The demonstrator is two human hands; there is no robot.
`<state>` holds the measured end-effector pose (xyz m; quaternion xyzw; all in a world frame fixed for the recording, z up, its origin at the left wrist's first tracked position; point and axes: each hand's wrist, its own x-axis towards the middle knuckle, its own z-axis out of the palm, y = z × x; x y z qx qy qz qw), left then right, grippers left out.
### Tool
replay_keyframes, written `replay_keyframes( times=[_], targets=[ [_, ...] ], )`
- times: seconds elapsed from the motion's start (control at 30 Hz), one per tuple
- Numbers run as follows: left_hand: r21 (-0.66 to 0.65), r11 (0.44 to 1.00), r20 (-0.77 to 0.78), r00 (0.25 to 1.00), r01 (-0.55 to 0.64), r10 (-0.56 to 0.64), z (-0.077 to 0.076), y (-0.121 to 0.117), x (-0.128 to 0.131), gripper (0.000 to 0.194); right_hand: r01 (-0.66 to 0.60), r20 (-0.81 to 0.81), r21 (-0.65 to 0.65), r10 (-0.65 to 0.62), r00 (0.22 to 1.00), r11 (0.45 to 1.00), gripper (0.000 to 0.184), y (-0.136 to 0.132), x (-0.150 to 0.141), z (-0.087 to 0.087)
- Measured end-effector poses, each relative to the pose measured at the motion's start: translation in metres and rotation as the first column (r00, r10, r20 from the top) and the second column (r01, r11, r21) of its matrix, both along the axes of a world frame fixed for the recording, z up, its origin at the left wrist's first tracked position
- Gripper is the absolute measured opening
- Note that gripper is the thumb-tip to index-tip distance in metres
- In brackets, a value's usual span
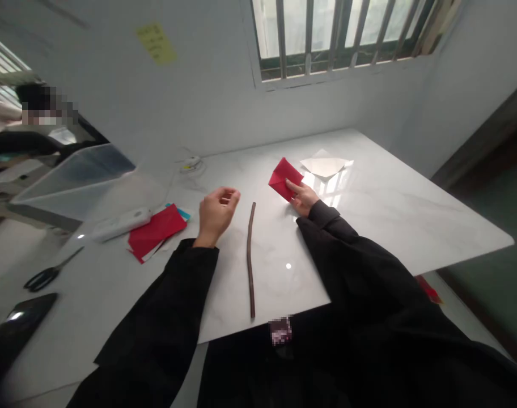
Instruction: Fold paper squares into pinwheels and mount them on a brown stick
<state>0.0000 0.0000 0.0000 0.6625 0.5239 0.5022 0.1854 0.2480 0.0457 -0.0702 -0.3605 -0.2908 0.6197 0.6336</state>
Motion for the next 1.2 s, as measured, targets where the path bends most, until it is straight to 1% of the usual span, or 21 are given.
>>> replay_keyframes(
  times=[0.03,0.07,0.13,0.2,0.23,0.3,0.37,0.4,0.47,0.5,0.57,0.6,0.67,0.73,0.8,0.9,1.03,1.2],
  targets=[
    [-0.041,0.999,-0.113,0.993,0.014,-0.018,-0.012,0.006,0.000,0.014,-0.005,-0.004,-0.005,0.005,1.000,1.000,0.036,0.000,0.006,0.000],
    [-0.071,0.997,-0.213,0.976,0.027,-0.042,-0.021,0.009,0.001,0.018,-0.014,0.001,-0.007,0.014,1.000,1.000,0.037,-0.001,0.012,0.000],
    [-0.121,0.993,-0.353,0.934,0.015,-0.058,-0.034,0.008,0.002,0.031,-0.033,0.032,0.002,0.033,0.999,0.999,0.039,-0.003,0.018,0.001],
    [-0.161,0.987,-0.408,0.909,0.018,-0.083,-0.040,0.005,0.002,0.040,-0.056,0.077,0.030,0.053,0.996,0.998,0.042,-0.005,0.020,0.002],
    [-0.176,0.984,-0.403,0.910,0.023,-0.094,-0.041,0.004,0.002,0.042,-0.075,0.103,0.049,0.070,0.992,0.996,0.045,-0.006,0.019,0.002],
    [-0.202,0.978,-0.318,0.942,0.043,-0.107,-0.040,0.004,0.001,0.044,-0.129,0.175,0.094,0.112,0.978,0.987,0.050,-0.007,0.016,0.003],
    [-0.244,0.966,-0.124,0.985,0.090,-0.123,-0.037,0.005,-0.001,0.045,-0.181,0.299,0.161,0.127,0.946,0.970,0.050,-0.009,0.012,0.004],
    [-0.268,0.955,-0.004,0.991,0.129,-0.135,-0.034,0.006,-0.002,0.045,-0.206,0.383,0.204,0.116,0.916,0.957,0.047,-0.010,0.010,0.005],
    [-0.309,0.924,0.208,0.964,0.226,-0.166,-0.028,0.005,-0.003,0.046,-0.261,0.567,0.309,0.043,0.822,0.915,0.037,-0.013,0.007,0.008],
    [-0.325,0.905,0.277,0.943,0.274,-0.186,-0.024,0.003,-0.004,0.045,-0.291,0.647,0.366,-0.018,0.762,0.884,0.032,-0.015,0.006,0.009],
    [-0.348,0.868,0.349,0.909,0.353,-0.230,-0.019,0.000,-0.004,0.042,-0.349,0.744,0.470,-0.151,0.651,0.810,0.022,-0.019,0.004,0.012],
    [-0.356,0.851,0.375,0.893,0.386,-0.248,-0.017,-0.002,-0.004,0.041,-0.369,0.761,0.514,-0.213,0.613,0.774,0.018,-0.020,0.002,0.013],
    [-0.370,0.819,0.421,0.865,0.438,-0.273,-0.014,-0.005,-0.004,0.041,-0.392,0.766,0.573,-0.300,0.569,0.720,0.013,-0.023,0.001,0.015],
    [-0.387,0.789,0.437,0.849,0.476,-0.297,-0.013,-0.007,-0.003,0.041,-0.399,0.759,0.606,-0.349,0.550,0.688,0.009,-0.025,0.000,0.018],
    [-0.414,0.753,0.421,0.841,0.512,-0.340,-0.011,-0.009,-0.002,0.039,-0.395,0.748,0.629,-0.382,0.543,0.670,0.007,-0.026,0.000,0.020],
    [-0.434,0.712,0.413,0.825,0.551,-0.386,-0.006,-0.012,-0.001,0.038,-0.389,0.740,0.641,-0.399,0.541,0.662,0.007,-0.029,0.001,0.024],
    [-0.430,0.703,0.434,0.813,0.566,-0.388,-0.002,-0.016,0.000,0.038,-0.400,0.756,0.621,-0.380,0.532,0.674,0.008,-0.032,0.001,0.027],
    [-0.438,0.683,0.430,0.803,0.585,-0.412,-0.005,-0.015,-0.001,0.038,-0.390,0.745,0.626,-0.372,0.554,0.675,0.008,-0.034,0.001,0.028]
  ],
)
